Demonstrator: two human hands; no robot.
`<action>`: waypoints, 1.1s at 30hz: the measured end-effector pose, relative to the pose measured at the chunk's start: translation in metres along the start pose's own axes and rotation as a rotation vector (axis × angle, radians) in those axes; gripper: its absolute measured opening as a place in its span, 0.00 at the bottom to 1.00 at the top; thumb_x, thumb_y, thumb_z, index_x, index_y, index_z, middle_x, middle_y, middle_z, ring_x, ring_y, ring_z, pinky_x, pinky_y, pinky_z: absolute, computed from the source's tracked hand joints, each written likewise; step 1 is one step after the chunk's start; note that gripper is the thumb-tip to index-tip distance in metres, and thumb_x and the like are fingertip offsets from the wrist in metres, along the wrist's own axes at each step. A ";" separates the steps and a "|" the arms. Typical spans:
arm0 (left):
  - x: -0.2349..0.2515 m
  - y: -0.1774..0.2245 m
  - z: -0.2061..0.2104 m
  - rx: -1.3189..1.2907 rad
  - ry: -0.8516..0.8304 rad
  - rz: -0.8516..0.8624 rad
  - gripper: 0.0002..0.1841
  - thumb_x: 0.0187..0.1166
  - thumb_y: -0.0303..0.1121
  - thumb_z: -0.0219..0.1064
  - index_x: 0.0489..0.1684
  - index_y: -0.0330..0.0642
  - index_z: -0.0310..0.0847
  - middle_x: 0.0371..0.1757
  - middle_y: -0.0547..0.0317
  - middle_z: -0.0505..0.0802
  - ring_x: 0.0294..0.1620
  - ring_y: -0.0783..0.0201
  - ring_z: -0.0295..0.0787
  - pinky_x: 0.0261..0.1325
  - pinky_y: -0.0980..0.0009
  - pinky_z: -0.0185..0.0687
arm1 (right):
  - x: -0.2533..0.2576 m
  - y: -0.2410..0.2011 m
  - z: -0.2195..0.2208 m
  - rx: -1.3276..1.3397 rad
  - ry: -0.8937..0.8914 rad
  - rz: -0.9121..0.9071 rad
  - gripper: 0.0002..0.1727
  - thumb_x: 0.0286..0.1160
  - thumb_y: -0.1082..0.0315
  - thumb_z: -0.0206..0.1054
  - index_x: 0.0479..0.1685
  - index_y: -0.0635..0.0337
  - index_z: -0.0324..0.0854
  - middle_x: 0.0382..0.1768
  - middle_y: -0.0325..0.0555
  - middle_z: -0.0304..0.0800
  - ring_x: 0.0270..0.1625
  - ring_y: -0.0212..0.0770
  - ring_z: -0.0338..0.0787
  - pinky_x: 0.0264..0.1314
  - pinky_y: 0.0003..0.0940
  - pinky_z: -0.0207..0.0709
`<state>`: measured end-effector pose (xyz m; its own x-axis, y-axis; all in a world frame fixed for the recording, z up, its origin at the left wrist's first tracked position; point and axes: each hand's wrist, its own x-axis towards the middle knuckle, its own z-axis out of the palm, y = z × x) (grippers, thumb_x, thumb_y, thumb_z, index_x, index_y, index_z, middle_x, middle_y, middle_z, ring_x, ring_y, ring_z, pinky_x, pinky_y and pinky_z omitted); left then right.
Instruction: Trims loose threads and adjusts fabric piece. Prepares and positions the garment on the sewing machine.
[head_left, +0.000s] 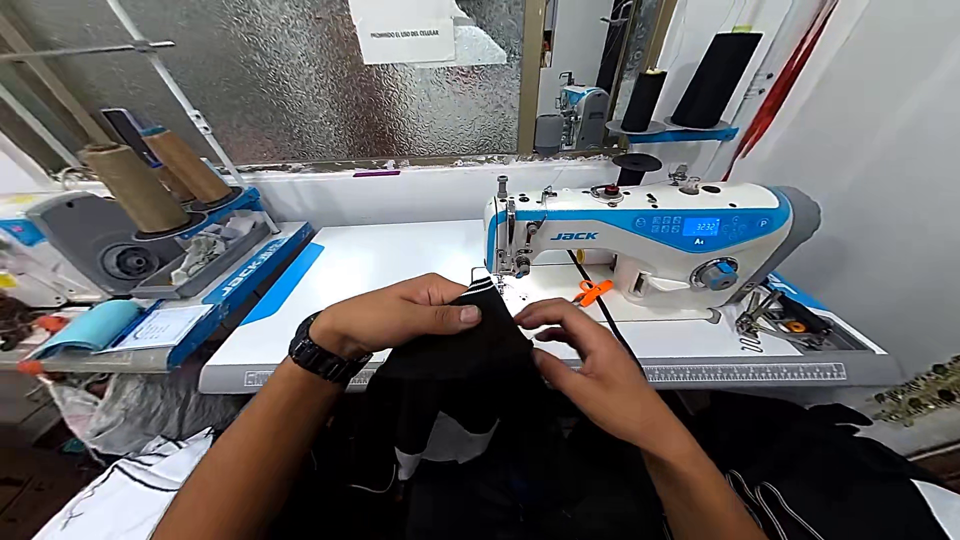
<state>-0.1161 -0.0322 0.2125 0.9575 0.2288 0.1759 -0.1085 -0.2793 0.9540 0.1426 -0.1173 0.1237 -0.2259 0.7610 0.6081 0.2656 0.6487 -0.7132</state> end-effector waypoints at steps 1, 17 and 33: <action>-0.002 0.007 0.002 -0.003 0.016 0.008 0.14 0.91 0.41 0.57 0.42 0.49 0.88 0.34 0.71 0.95 0.34 0.82 0.91 0.36 0.83 0.87 | -0.005 -0.008 -0.005 -0.031 0.039 -0.003 0.13 0.79 0.60 0.68 0.60 0.44 0.83 0.60 0.33 0.87 0.63 0.35 0.88 0.60 0.36 0.88; -0.025 0.029 0.015 -0.104 0.150 0.102 0.16 0.91 0.45 0.57 0.51 0.48 0.91 0.41 0.64 0.97 0.40 0.77 0.94 0.43 0.79 0.91 | -0.073 -0.054 -0.058 -0.393 0.196 -0.101 0.12 0.85 0.54 0.63 0.48 0.45 0.91 0.41 0.28 0.92 0.42 0.22 0.89 0.42 0.17 0.83; 0.010 0.078 0.013 0.895 -0.249 -0.210 0.06 0.77 0.40 0.73 0.39 0.49 0.91 0.23 0.77 0.90 0.23 0.85 0.83 0.23 0.84 0.78 | 0.053 -0.033 -0.020 0.024 -0.661 -0.148 0.10 0.68 0.66 0.79 0.43 0.61 0.89 0.34 0.33 0.94 0.37 0.23 0.91 0.39 0.20 0.87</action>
<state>-0.1111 -0.0638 0.2852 0.9748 0.1791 -0.1328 0.2182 -0.8891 0.4024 0.1406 -0.0983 0.1869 -0.7861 0.4993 0.3643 0.1684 0.7402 -0.6510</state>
